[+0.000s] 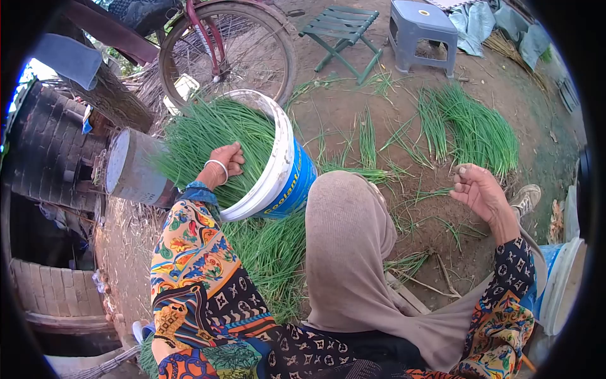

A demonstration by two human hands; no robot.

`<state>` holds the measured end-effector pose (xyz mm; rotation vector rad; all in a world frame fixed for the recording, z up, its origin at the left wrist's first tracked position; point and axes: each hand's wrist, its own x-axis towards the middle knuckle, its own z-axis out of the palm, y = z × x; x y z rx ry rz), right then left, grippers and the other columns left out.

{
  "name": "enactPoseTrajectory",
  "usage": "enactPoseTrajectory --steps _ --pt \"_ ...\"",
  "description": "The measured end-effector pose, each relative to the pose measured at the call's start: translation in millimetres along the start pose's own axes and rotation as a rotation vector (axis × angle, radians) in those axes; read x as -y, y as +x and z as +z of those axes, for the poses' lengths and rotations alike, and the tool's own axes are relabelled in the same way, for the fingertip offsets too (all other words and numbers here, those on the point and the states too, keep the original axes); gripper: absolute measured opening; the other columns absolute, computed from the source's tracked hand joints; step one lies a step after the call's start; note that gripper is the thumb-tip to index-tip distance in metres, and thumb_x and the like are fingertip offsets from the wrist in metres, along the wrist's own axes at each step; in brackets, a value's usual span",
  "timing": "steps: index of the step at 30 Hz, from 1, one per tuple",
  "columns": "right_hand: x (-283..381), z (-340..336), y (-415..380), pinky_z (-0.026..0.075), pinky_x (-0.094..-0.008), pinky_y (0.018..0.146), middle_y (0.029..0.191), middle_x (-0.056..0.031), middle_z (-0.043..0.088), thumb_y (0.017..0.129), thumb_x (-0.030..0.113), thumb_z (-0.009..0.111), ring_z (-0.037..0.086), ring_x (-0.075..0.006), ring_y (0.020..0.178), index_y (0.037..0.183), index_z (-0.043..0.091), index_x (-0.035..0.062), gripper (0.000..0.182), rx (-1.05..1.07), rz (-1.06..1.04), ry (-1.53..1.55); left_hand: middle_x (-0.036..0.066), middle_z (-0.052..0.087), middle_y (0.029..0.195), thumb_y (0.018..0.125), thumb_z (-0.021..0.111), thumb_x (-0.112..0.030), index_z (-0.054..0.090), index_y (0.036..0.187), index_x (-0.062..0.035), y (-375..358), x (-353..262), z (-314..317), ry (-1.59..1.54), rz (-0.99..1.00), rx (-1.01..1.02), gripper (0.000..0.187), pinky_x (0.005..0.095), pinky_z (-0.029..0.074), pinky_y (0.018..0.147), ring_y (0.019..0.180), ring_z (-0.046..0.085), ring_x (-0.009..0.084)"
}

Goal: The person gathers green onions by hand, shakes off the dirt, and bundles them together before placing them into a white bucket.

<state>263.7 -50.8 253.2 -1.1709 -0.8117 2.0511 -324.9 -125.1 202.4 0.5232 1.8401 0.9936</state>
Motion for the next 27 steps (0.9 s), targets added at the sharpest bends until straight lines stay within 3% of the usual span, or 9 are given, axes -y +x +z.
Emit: enactPoseTrajectory --steps 3,9,15,17,20,22,25,27 --pt "-3 -4 2 0.058 -0.0322 0.071 0.080 -0.0040 0.063 0.087 0.008 0.059 0.063 -0.0129 0.070 0.096 0.059 0.0031 0.011 -0.024 0.032 0.009 0.007 0.057 0.058 0.088 0.060 -0.032 0.058 0.081 -0.0036 21 7 1 -0.008 0.007 -0.062 0.030 0.0347 0.048 0.040 0.034 0.046 0.0144" --pt "-6 -23 2 0.058 -0.0323 0.071 0.081 -0.0036 0.062 0.087 0.008 0.058 0.063 -0.0126 0.070 0.096 0.058 0.0032 0.010 -0.066 0.048 0.030 0.006 0.055 0.053 0.088 0.060 -0.029 0.057 0.074 -0.0054 37 11 3 0.055 0.047 -0.102 0.028 0.0330 0.045 0.034 0.032 0.044 0.0148" --pt "5 -43 -21 0.058 -0.0319 0.072 0.082 -0.0036 0.062 0.088 0.010 0.057 0.062 -0.0123 0.070 0.096 0.059 0.0029 0.010 -0.078 -0.093 0.050 0.007 0.059 0.061 0.088 0.061 -0.026 0.056 0.079 -0.0064 15 -3 8 0.055 -0.016 -0.045 0.022 0.0317 0.053 0.046 0.039 0.050 0.0140" --pt "6 -61 -29 0.058 -0.0321 0.072 0.082 -0.0037 0.063 0.089 0.010 0.058 0.063 -0.0123 0.071 0.097 0.059 0.0031 0.011 -0.098 -0.107 0.069 0.006 0.059 0.061 0.088 0.061 -0.024 0.056 0.080 -0.0050 -11 -16 14 0.106 -0.012 -0.079 0.021 0.0294 0.048 0.042 0.042 0.051 0.0130" --pt "2 -84 -34 0.058 -0.0320 0.071 0.081 -0.0036 0.063 0.088 0.009 0.060 0.063 -0.0122 0.070 0.099 0.059 0.0039 0.012 -0.140 -0.104 0.093 0.005 0.059 0.063 0.088 0.063 -0.024 0.058 0.084 -0.0031 -40 -43 6 0.458 0.355 -0.255 0.021 0.0242 0.041 0.042 0.046 0.051 0.0096" --pt "-6 -99 -37 0.058 -0.0318 0.070 0.081 -0.0038 0.063 0.087 0.010 0.061 0.063 -0.0128 0.070 0.099 0.058 0.0046 0.014 -0.190 -0.092 0.106 0.001 0.056 0.063 0.090 0.062 -0.024 0.060 0.089 -0.0007 -77 -69 30 0.583 0.722 -0.466 0.024 0.0200 0.035 0.045 0.050 0.048 0.0050" --pt "-29 -121 -16 0.057 -0.0319 0.068 0.081 -0.0034 0.062 0.085 0.012 0.063 0.062 -0.0133 0.069 0.095 0.057 0.0064 0.013 -0.272 -0.044 0.043 -0.003 0.053 0.062 0.091 0.061 -0.022 0.060 0.092 0.0002 -135 -95 112 0.455 0.981 -0.290 0.022 0.0171 0.035 0.049 0.053 0.045 0.0022" --pt "-41 -125 -6 0.057 -0.0318 0.067 0.081 -0.0029 0.062 0.085 0.014 0.064 0.062 -0.0133 0.068 0.091 0.055 0.0076 0.012 -0.334 -0.017 -0.018 -0.005 0.051 0.062 0.092 0.060 -0.019 0.060 0.092 0.0004 -159 -91 183 0.421 1.014 -0.104 0.020 0.0163 0.034 0.050 0.055 0.045 0.0011"
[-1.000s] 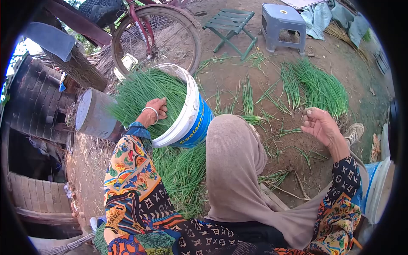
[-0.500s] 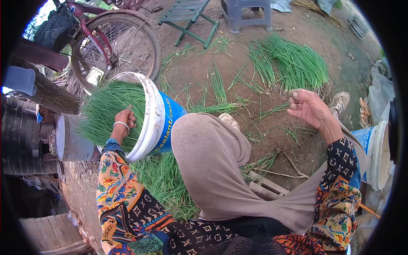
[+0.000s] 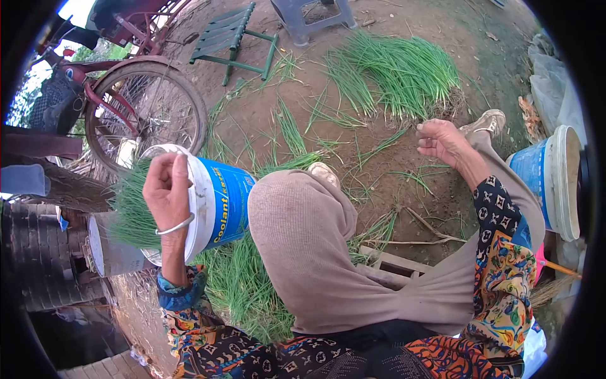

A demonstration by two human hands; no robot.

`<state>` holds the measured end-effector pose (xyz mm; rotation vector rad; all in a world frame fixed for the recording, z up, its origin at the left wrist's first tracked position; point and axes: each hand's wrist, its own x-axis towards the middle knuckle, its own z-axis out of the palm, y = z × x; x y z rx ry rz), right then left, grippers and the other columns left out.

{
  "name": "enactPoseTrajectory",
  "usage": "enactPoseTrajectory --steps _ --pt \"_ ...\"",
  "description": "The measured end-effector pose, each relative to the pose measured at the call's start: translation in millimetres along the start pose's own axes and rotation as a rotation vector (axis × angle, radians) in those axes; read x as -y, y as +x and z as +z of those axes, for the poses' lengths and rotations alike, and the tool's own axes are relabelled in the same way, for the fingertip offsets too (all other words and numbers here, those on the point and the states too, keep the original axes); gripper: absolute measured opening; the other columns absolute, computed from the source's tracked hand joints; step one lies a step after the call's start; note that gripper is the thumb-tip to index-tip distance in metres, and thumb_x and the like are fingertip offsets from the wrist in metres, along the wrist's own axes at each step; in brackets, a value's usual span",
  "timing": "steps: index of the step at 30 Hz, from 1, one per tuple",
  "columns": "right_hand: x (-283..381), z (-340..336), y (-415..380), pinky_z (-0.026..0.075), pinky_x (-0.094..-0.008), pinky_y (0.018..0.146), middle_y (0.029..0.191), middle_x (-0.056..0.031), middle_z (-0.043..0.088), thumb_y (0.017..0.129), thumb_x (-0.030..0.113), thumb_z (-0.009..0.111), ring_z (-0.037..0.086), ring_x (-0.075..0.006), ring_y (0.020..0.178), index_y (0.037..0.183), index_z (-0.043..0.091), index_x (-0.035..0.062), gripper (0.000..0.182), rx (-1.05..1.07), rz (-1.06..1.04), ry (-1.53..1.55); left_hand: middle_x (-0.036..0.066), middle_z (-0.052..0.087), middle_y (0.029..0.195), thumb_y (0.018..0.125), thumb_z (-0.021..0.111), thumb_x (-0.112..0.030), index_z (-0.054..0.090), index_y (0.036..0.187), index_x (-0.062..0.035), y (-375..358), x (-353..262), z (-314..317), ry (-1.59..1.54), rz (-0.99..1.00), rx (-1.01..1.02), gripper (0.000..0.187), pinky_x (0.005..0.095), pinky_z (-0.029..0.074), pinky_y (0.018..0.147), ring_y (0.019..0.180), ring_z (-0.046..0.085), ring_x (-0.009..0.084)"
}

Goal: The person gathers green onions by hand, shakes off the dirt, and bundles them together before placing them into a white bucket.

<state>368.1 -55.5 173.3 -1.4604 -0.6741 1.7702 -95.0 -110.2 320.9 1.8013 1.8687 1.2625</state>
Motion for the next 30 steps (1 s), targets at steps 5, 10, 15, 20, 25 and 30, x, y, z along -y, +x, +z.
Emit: enactPoseTrajectory --steps 5,10,15,20,25,30 --pt "-23 12 38 0.055 -0.0293 0.064 0.081 -0.0016 0.061 0.085 0.017 0.064 0.060 -0.0116 0.066 0.085 0.053 0.0095 0.014 -0.095 0.063 -0.113 0.001 0.059 0.065 0.084 0.066 -0.017 0.063 0.088 -0.0007 29 47 166 0.034 -0.062 0.547 0.017 0.0236 0.044 0.056 0.061 0.053 0.0064" --pt "-72 9 93 0.053 -0.0281 0.062 0.081 -0.0034 0.060 0.085 0.021 0.061 0.058 -0.0111 0.067 0.094 0.058 0.0048 0.019 -0.099 0.103 -0.205 0.010 0.064 0.070 0.075 0.070 -0.016 0.063 0.083 -0.0024 39 160 276 0.317 -0.114 0.719 0.017 0.0352 0.050 0.066 0.067 0.063 0.0234" --pt "-65 27 148 0.051 -0.0330 0.063 0.082 -0.0098 0.065 0.084 0.022 0.058 0.062 -0.0177 0.071 0.092 0.061 -0.0010 0.024 -0.234 -0.053 -0.496 0.016 0.065 0.083 0.076 0.069 -0.017 0.059 0.085 -0.0036 38 195 323 0.390 -0.167 0.732 0.019 0.0429 0.050 0.072 0.083 0.064 0.0335" --pt "-53 30 233 0.049 -0.0431 0.078 0.089 -0.0211 0.065 0.079 0.015 0.055 0.063 -0.0352 0.082 0.094 0.062 -0.0013 0.023 -0.385 -0.418 -0.959 0.015 0.061 0.082 0.075 0.070 -0.017 0.057 0.086 -0.0045 31 223 342 0.394 -0.200 0.670 0.021 0.0447 0.048 0.072 0.084 0.062 0.0349" --pt "-46 40 264 0.048 -0.0437 0.081 0.093 -0.0233 0.066 0.075 0.017 0.058 0.063 -0.0372 0.088 0.089 0.064 0.0002 0.023 -0.355 -0.238 -1.187 0.013 0.060 0.076 0.075 0.068 -0.014 0.056 0.083 -0.0032 32 223 340 0.391 -0.246 0.702 0.019 0.0427 0.048 0.067 0.073 0.061 0.0309" --pt "-29 44 248 0.047 -0.0319 0.069 0.078 -0.0104 0.065 0.077 0.019 0.059 0.058 -0.0185 0.069 0.085 0.061 0.0020 0.019 -0.331 -0.256 -0.908 0.008 0.065 0.081 0.089 0.060 -0.017 0.056 0.085 -0.0087 55 204 300 -0.693 -0.707 0.528 0.010 0.0242 0.042 0.052 0.055 0.051 0.0086"
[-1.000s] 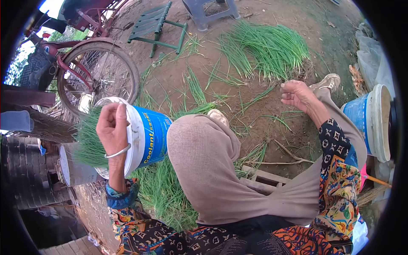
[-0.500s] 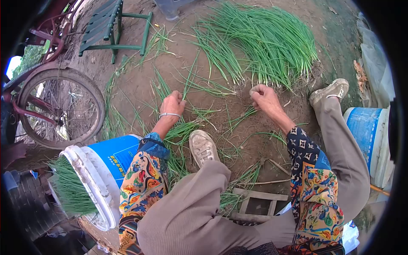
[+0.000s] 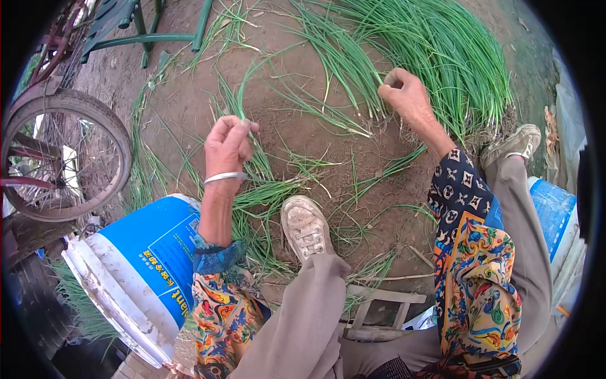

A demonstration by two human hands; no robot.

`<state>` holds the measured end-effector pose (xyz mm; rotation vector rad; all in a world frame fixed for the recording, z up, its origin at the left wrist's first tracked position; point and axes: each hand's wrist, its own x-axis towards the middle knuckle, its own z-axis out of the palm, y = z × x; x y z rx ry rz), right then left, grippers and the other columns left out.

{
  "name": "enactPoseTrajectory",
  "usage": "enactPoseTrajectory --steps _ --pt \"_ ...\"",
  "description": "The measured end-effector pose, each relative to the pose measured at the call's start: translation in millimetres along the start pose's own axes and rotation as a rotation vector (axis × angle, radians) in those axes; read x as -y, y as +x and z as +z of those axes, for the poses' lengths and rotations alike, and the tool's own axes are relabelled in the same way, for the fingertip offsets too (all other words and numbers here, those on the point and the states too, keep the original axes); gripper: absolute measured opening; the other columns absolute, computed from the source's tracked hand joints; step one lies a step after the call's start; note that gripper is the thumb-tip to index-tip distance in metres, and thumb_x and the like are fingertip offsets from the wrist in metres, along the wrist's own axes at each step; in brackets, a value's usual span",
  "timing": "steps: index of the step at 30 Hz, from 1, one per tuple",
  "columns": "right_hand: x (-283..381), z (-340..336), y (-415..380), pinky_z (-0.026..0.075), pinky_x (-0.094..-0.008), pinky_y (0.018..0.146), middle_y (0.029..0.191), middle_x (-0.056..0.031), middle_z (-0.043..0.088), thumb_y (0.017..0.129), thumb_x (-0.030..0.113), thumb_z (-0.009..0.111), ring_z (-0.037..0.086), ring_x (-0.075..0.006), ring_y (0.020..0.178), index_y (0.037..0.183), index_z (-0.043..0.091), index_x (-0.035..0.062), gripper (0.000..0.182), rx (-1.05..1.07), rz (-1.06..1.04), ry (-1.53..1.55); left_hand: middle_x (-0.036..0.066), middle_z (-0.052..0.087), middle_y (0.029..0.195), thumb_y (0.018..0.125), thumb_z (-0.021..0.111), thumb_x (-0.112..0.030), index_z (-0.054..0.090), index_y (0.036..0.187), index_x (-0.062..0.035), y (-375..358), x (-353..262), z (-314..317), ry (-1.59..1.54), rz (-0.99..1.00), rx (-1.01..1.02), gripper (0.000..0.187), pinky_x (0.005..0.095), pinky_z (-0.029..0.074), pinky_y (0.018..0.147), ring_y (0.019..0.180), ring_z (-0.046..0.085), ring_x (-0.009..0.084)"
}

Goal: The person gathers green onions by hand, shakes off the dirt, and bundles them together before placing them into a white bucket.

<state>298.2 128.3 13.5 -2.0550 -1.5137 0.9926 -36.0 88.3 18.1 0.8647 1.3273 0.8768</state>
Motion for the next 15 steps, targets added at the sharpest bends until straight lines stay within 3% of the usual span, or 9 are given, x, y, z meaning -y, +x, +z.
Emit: enactPoseTrajectory --steps 2,3,6,7,9,12,15 --pt "-7 -5 -8 0.045 -0.0276 0.064 0.074 -0.0060 0.063 0.080 0.019 0.060 0.054 -0.0110 0.066 0.088 0.058 0.0026 0.019 -0.107 -0.109 0.283 0.008 0.066 0.084 0.092 0.058 -0.017 0.055 0.089 -0.0096 -16 -24 -5 -0.737 -0.048 0.191 0.009 0.0195 0.040 0.051 0.055 0.050 0.0055" --pt "-5 -5 -14 0.043 -0.0259 0.061 0.074 -0.0038 0.061 0.084 0.019 0.059 0.051 -0.0079 0.064 0.092 0.057 0.0031 0.018 -0.105 -0.064 0.362 0.008 0.066 0.090 0.092 0.059 -0.013 0.054 0.102 -0.0057 -18 -17 -4 -0.785 -0.033 0.274 0.013 0.0178 0.043 0.053 0.058 0.053 0.0061" --pt "1 -5 -35 0.040 -0.0227 0.054 0.073 -0.0018 0.059 0.091 0.021 0.056 0.048 -0.0045 0.058 0.101 0.052 0.0038 0.020 0.018 0.132 0.639 0.004 0.065 0.096 0.094 0.054 -0.013 0.053 0.114 -0.0047 -20 2 19 -0.686 -0.188 0.090 0.022 0.0181 0.042 0.053 0.060 0.054 0.0059" --pt "1 -4 -41 0.040 -0.0216 0.053 0.074 -0.0023 0.059 0.092 0.021 0.055 0.048 -0.0041 0.058 0.101 0.052 0.0041 0.020 0.075 0.178 0.740 0.006 0.064 0.097 0.093 0.057 -0.011 0.053 0.118 -0.0039 -21 9 23 -0.707 -0.191 0.129 0.026 0.0191 0.045 0.060 0.069 0.057 0.0080" --pt "4 5 -54 0.039 -0.0168 0.050 0.082 -0.0060 0.062 0.095 0.021 0.052 0.050 -0.0036 0.057 0.108 0.051 0.0040 0.022 0.150 0.256 0.987 0.006 0.064 0.097 0.092 0.058 -0.011 0.054 0.116 -0.0030 -23 14 32 -0.673 -0.227 0.116 0.026 0.0203 0.046 0.061 0.070 0.057 0.0090" --pt "24 35 -78 0.042 -0.0178 0.050 0.088 -0.0080 0.062 0.095 0.015 0.049 0.053 -0.0054 0.059 0.114 0.050 0.0027 0.022 0.225 0.219 1.009 0.006 0.063 0.094 0.090 0.061 -0.014 0.053 0.120 -0.0018 -26 23 44 -0.586 -0.267 0.114 0.033 0.0232 0.047 0.062 0.069 0.057 0.0093" --pt "44 58 -108 0.048 -0.0221 0.054 0.090 -0.0084 0.063 0.094 0.006 0.047 0.058 -0.0075 0.063 0.116 0.050 -0.0004 0.023 0.419 0.171 0.842 0.004 0.062 0.087 0.089 0.064 -0.020 0.055 0.118 -0.0003 -38 31 60 -0.500 -0.288 0.127 0.036 0.0251 0.046 0.063 0.066 0.054 0.0085"
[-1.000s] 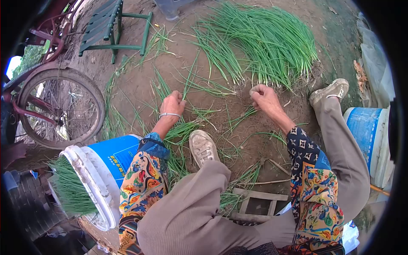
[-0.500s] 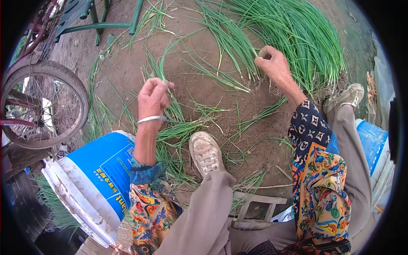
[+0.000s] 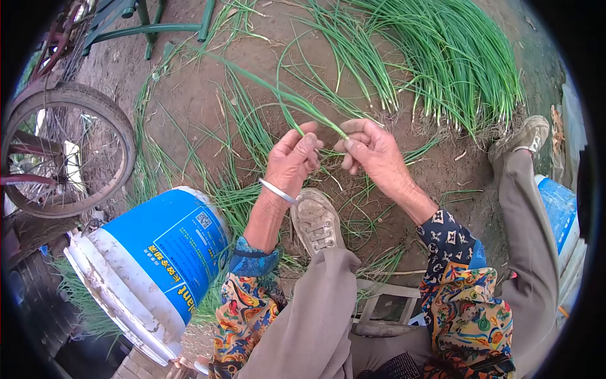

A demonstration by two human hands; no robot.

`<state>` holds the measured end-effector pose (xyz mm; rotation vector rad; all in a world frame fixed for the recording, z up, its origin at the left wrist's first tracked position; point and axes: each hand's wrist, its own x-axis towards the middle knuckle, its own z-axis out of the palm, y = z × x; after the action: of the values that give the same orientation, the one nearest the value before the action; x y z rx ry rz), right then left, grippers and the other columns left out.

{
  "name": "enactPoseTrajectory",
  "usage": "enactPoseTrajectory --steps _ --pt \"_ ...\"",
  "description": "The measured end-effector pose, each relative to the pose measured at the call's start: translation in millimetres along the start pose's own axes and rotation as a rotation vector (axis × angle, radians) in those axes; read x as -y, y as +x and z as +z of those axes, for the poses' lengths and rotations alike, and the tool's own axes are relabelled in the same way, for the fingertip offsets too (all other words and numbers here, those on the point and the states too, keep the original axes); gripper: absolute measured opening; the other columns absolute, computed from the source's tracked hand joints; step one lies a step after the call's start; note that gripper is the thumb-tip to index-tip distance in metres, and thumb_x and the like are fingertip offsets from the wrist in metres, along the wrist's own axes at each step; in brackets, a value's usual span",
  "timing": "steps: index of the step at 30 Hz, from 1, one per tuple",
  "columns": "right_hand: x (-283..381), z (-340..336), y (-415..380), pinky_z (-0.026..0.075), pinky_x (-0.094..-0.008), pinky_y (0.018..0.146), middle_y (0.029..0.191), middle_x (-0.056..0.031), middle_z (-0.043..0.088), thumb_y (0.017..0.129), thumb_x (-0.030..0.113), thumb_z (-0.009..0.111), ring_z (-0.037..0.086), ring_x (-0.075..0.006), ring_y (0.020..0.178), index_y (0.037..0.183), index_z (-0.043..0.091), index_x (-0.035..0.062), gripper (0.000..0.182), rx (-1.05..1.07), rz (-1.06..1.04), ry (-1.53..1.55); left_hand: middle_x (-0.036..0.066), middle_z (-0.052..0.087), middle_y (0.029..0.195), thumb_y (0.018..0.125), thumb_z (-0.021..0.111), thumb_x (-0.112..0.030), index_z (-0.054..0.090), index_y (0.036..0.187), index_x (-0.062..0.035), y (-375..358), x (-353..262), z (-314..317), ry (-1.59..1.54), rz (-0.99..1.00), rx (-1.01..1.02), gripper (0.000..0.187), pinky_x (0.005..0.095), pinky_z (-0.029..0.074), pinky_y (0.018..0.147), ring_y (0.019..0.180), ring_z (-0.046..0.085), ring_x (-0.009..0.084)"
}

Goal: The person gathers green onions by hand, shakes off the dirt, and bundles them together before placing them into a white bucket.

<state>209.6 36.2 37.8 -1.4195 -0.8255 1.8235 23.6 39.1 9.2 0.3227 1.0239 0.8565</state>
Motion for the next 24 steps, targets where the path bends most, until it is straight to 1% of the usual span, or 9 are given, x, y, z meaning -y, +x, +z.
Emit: enactPoseTrajectory --steps 2,5,6,9,13,17,20,23,24 --pt "-5 12 -7 0.049 -0.0240 0.055 0.085 -0.0093 0.062 0.091 0.004 0.048 0.060 -0.0097 0.065 0.112 0.051 -0.0020 0.023 0.111 0.043 -0.117 0.003 0.060 0.082 0.090 0.063 -0.022 0.058 0.113 0.0002 -3 10 0 0.081 -0.007 -0.008 0.032 0.0254 0.046 0.062 0.064 0.052 0.0082" --pt "-18 20 -13 0.050 -0.0302 0.057 0.079 -0.0120 0.062 0.089 0.009 0.052 0.060 -0.0158 0.063 0.108 0.052 -0.0029 0.023 0.039 -0.042 -0.303 -0.001 0.056 0.072 0.089 0.064 -0.026 0.064 0.101 -0.0004 -6 17 2 0.129 0.071 -0.097 0.028 0.0241 0.043 0.058 0.061 0.047 0.0072" --pt "-20 22 -14 0.050 -0.0366 0.061 0.075 -0.0151 0.062 0.087 0.013 0.054 0.062 -0.0239 0.064 0.102 0.055 -0.0026 0.022 -0.004 -0.199 -0.398 -0.001 0.056 0.072 0.090 0.063 -0.025 0.064 0.100 -0.0009 -5 15 -1 0.127 0.117 -0.140 0.026 0.0247 0.044 0.058 0.061 0.049 0.0077" --pt "8 14 -18 0.050 -0.0400 0.066 0.078 -0.0164 0.062 0.087 0.013 0.054 0.062 -0.0305 0.067 0.096 0.057 -0.0016 0.018 0.020 -0.099 -0.612 -0.001 0.056 0.071 0.090 0.064 -0.025 0.064 0.093 -0.0031 2 -8 -28 -0.002 0.266 -0.245 0.022 0.0248 0.043 0.058 0.062 0.051 0.0080" --pt "8 -21 22 0.048 -0.0452 0.077 0.095 -0.0181 0.059 0.087 0.019 0.058 0.060 -0.0366 0.086 0.102 0.057 0.0027 0.023 -0.358 -0.470 -1.025 0.000 0.057 0.075 0.095 0.053 -0.031 0.059 0.088 -0.0072 -3 -41 -36 0.058 0.370 -0.419 0.026 0.0300 0.044 0.062 0.064 0.052 0.0129" --pt "11 -42 69 0.048 -0.0455 0.078 0.096 -0.0237 0.061 0.084 0.022 0.060 0.060 -0.0372 0.085 0.098 0.055 -0.0019 0.028 -0.460 -0.232 -1.282 0.001 0.054 0.074 0.097 0.050 -0.030 0.054 0.089 -0.0079 -8 -29 -24 -0.165 0.290 -0.308 0.024 0.0298 0.041 0.059 0.060 0.048 0.0132" --pt "4 -57 80 0.049 -0.0438 0.074 0.088 -0.0221 0.063 0.083 0.023 0.058 0.062 -0.0338 0.078 0.097 0.055 -0.0026 0.029 -0.424 -0.314 -1.156 0.001 0.053 0.072 0.096 0.052 -0.029 0.054 0.093 -0.0066 -6 -18 -28 -0.194 0.254 -0.207 0.023 0.0256 0.036 0.053 0.054 0.041 0.0090" --pt "21 -27 55 0.050 -0.0398 0.068 0.078 -0.0167 0.063 0.083 0.023 0.057 0.063 -0.0272 0.070 0.096 0.055 -0.0023 0.028 -0.396 -0.204 -0.795 0.001 0.053 0.072 0.094 0.057 -0.026 0.055 0.096 -0.0053 -5 -12 -24 -0.147 0.210 -0.196 0.021 0.0224 0.032 0.049 0.052 0.038 0.0064" --pt "15 -16 48 0.049 -0.0361 0.065 0.073 -0.0121 0.062 0.084 0.024 0.059 0.061 -0.0210 0.066 0.094 0.056 -0.0014 0.028 -0.337 -0.237 -0.661 0.000 0.053 0.072 0.091 0.062 -0.025 0.056 0.099 -0.0044 -6 -7 -17 -0.150 0.174 -0.213 0.023 0.0211 0.031 0.048 0.051 0.036 0.0048"
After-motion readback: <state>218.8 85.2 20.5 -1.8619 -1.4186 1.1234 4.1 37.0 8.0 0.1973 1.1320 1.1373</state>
